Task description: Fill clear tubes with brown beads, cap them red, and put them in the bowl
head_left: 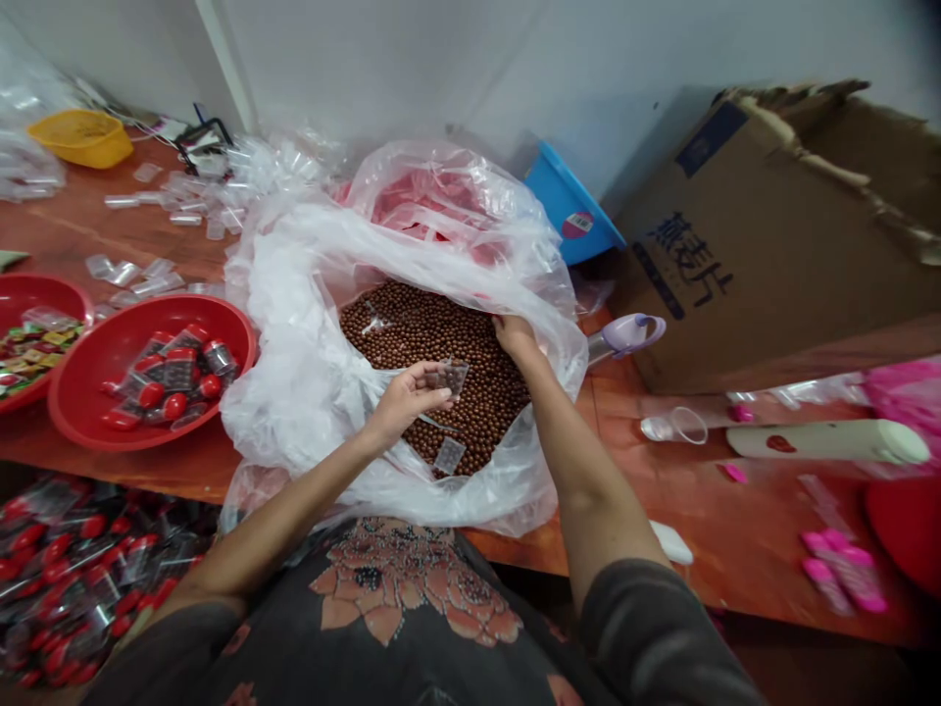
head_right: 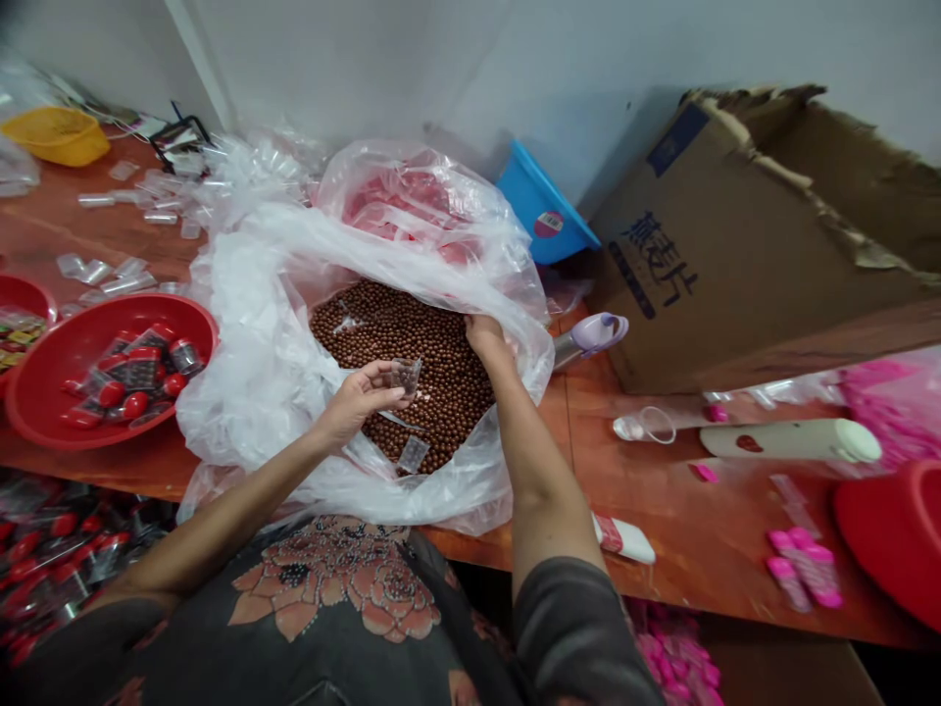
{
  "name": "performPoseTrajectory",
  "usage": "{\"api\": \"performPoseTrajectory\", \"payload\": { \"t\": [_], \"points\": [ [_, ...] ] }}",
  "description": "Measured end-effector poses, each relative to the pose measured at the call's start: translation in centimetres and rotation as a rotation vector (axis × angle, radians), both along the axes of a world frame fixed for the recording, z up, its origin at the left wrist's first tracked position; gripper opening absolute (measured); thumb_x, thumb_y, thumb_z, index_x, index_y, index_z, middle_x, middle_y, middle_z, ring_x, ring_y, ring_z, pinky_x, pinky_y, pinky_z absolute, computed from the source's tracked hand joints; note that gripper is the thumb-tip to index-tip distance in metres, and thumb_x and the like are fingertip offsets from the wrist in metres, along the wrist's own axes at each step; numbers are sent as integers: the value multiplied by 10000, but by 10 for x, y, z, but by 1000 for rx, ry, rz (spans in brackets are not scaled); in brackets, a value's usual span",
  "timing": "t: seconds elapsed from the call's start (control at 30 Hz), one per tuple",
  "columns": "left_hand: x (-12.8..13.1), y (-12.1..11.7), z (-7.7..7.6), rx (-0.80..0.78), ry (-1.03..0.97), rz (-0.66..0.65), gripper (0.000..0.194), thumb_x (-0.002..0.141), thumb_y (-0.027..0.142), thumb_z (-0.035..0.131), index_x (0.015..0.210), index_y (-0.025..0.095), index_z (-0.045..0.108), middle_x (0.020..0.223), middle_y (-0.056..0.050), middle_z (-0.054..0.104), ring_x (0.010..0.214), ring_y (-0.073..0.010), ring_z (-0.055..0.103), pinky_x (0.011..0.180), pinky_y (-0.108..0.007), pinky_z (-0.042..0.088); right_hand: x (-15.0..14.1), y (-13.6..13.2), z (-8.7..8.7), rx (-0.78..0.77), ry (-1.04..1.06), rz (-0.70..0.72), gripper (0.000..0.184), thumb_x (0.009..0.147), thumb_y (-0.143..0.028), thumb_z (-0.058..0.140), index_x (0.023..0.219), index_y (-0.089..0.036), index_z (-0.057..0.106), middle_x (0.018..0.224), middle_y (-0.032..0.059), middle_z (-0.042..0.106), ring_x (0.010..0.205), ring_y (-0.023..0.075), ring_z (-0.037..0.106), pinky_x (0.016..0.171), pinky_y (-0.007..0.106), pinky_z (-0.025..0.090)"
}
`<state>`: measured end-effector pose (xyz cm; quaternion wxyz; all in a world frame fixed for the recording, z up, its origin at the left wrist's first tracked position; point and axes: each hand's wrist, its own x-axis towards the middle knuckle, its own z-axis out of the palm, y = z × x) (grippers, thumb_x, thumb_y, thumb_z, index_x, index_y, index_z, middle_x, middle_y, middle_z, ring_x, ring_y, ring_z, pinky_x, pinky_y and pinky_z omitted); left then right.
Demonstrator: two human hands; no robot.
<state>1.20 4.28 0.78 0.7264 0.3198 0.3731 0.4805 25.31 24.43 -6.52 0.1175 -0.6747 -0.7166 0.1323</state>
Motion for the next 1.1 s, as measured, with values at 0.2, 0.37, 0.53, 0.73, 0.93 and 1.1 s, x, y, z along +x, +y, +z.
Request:
{"api": "performPoseTrajectory", "payload": {
  "t": [0.2,0.37,0.53,0.73,0.93,1.1],
  "points": [
    [-4,1,-3,116,69,57,468,709,287,816,1110,148,620,1034,-72,714,910,-188,697,844,-360,598,-3,7,-12,-137,-32,-95,410,881,-316,564,1224,-126,684,1259,161,689,1206,337,611,1049,413,432],
    [-6,-2,1,112,75,39,462,692,281,827,1090,153,631,1016,-64,715,897,-184,696,842,-353,594,3,0,-12,-147,26,-147,365,812,-288,640,1145,-167,724,1178,140,724,1138,325,644,1013,399,451],
    [-7,-8,1,80,56,35,472,664,291,849,1063,148,642,1008,-67,719,897,-187,690,826,-351,590,8,-12,-5,-108,169,-121,267,752,-244,616,971,-187,757,939,73,772,928,269,693,884,359,512],
    [-12,-15,-9,38,74,-1,436,667,322,851,1014,151,650,983,-58,717,906,-176,675,823,-329,570,4,-43,3,3,366,-15,482,763,-242,563,1222,-116,640,1066,84,742,913,199,675,871,326,528],
    [-7,-24,-20,39,93,-86,408,716,340,819,1049,161,665,1023,-55,706,898,-148,656,801,-283,564,2,-52,5,77,337,-35,542,767,-102,443,1278,-121,623,1260,127,680,1156,241,615,1060,386,436],
    [-10,-29,-20,32,86,-86,407,692,337,839,1013,156,666,1046,-57,704,897,-142,658,812,-279,562,-5,-43,12,30,288,51,385,766,-145,559,1106,-200,730,1147,67,743,1080,254,652,1025,370,455]
  ]
}}
